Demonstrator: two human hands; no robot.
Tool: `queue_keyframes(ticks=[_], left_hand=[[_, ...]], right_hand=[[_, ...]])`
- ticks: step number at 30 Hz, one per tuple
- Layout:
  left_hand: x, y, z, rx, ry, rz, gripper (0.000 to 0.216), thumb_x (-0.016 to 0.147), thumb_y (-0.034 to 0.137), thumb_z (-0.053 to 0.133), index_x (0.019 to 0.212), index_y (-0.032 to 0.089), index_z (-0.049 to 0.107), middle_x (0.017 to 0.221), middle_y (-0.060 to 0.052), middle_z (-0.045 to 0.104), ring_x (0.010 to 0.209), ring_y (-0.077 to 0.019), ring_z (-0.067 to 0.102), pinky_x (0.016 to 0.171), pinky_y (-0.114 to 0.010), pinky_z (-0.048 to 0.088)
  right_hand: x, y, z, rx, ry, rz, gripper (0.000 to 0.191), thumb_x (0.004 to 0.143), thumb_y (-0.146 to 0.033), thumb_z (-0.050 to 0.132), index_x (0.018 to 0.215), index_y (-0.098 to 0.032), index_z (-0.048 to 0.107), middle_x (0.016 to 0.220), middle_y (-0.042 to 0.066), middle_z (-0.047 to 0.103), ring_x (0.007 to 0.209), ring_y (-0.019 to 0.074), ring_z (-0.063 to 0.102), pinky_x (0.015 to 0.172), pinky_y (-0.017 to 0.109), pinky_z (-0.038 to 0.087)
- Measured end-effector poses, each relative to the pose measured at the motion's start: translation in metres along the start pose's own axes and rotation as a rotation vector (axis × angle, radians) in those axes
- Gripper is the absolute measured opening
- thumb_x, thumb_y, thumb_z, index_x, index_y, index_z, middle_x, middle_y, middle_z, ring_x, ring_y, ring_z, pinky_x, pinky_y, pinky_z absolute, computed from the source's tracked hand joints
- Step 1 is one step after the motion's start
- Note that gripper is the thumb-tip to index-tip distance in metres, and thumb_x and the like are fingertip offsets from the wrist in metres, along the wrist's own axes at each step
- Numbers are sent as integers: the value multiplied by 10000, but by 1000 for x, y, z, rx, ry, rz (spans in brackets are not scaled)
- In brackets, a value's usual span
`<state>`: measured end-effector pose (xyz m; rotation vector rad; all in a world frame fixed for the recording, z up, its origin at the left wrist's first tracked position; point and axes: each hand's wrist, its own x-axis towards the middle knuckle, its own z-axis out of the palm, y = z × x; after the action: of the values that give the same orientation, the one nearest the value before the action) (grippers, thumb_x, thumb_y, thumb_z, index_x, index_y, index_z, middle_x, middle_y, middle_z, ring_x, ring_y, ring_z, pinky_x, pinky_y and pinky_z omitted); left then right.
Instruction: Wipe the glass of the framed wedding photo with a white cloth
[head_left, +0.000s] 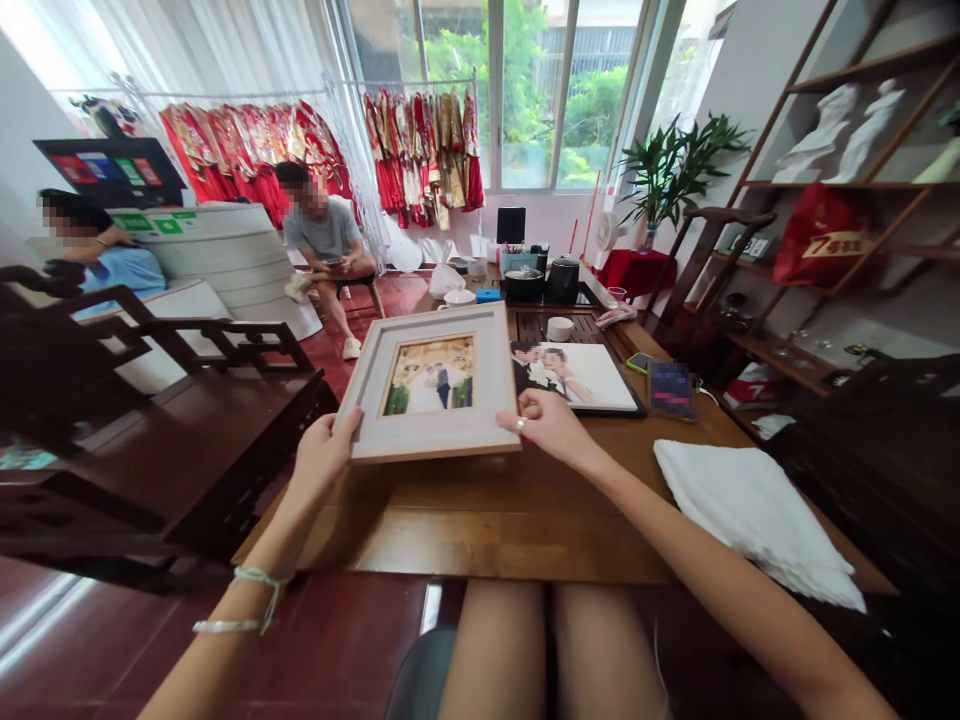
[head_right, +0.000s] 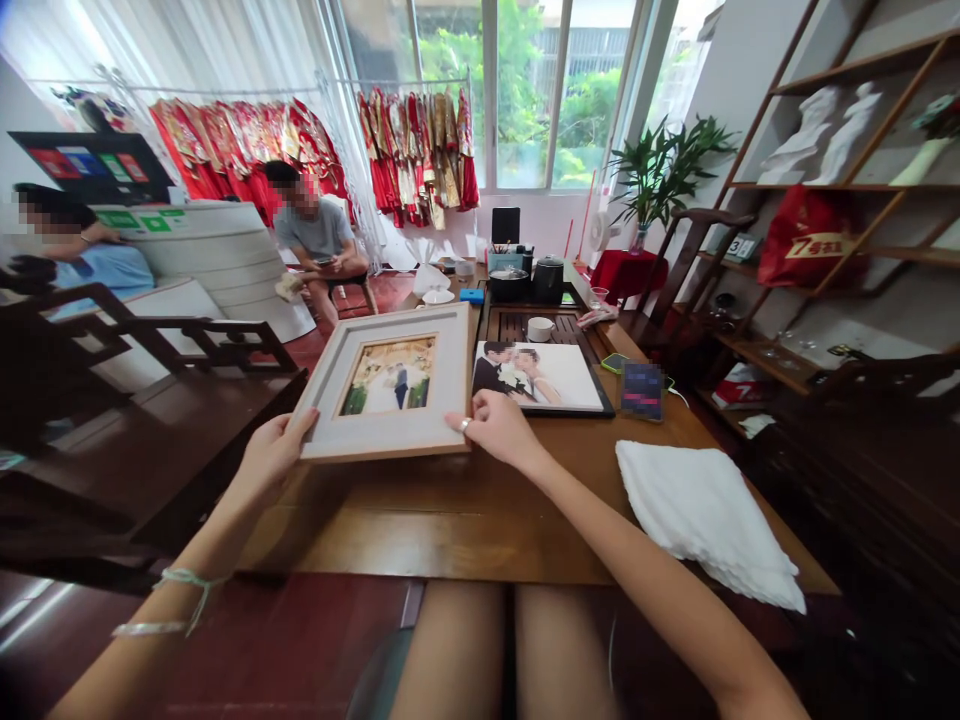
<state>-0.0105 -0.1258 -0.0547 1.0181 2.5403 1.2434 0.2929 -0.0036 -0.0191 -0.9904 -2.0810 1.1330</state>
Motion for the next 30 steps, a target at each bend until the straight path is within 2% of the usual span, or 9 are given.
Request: queue_keyframes(ticks=[4, 7, 11, 14, 16, 23, 30], left_hand=[[-53, 17, -1, -194, -102, 22, 560, 738, 678, 496, 918, 161, 613, 873, -53, 681, 800, -224, 629, 667, -290, 487], [-96, 31, -6, -320, -240, -6, 567, 671, 697, 607, 903, 180, 582, 823, -25, 648, 752, -208, 602, 636, -284, 466], [-146, 40, -12, -329, -490, 14, 473, 716, 641, 641, 866, 202, 553, 781, 5, 625, 717, -184, 587, 631, -265, 457], [-172, 38, -10, -328, -630, 31, 406, 760, 592, 641, 830, 209, 526, 790, 11, 617, 717, -173, 589, 632, -253, 457], [-184, 34, -6, -309, -696, 26, 388, 763, 566, 655, 788, 211, 502, 768, 14, 610, 695, -168, 582, 605, -246, 445], [-198, 22, 11, -309, -745, 44, 362, 806, 539, 622, 780, 211, 471, 799, -1, 622, 696, -160, 566, 587, -234, 418], [-195, 34, 16, -166, -694, 110, 357, 824, 551, 582, 779, 209, 489, 755, 2, 628, 653, -162, 558, 558, -232, 388]], right_hand=[[-62, 7, -30, 84, -2, 6, 413, 757, -567, 653, 732, -222, 428, 576, -59, 480, 516, 113, 437, 488, 232, 293], [-113, 20, -46, 174, -40, 100, 432, 769, -578, 662, 739, -217, 427, 574, -77, 398, 504, 89, 352, 477, 223, 224], [-172, 40, -63, 206, -68, 233, 451, 789, -611, 645, 760, -210, 442, 605, -60, 420, 531, 93, 352, 488, 226, 222], [-201, 53, -73, 220, -77, 288, 455, 781, -602, 666, 769, -207, 441, 609, -57, 436, 535, 92, 359, 496, 223, 226], [-212, 62, -77, 227, -89, 310, 465, 767, -600, 684, 765, -206, 436, 600, -60, 437, 527, 87, 354, 495, 221, 218], [-225, 91, -73, 269, -102, 363, 495, 758, -637, 671, 770, -203, 431, 602, -54, 461, 532, 93, 384, 505, 217, 237], [-219, 102, -72, 244, -102, 367, 495, 763, -640, 651, 754, -209, 409, 609, -60, 409, 555, 99, 350, 520, 229, 221]])
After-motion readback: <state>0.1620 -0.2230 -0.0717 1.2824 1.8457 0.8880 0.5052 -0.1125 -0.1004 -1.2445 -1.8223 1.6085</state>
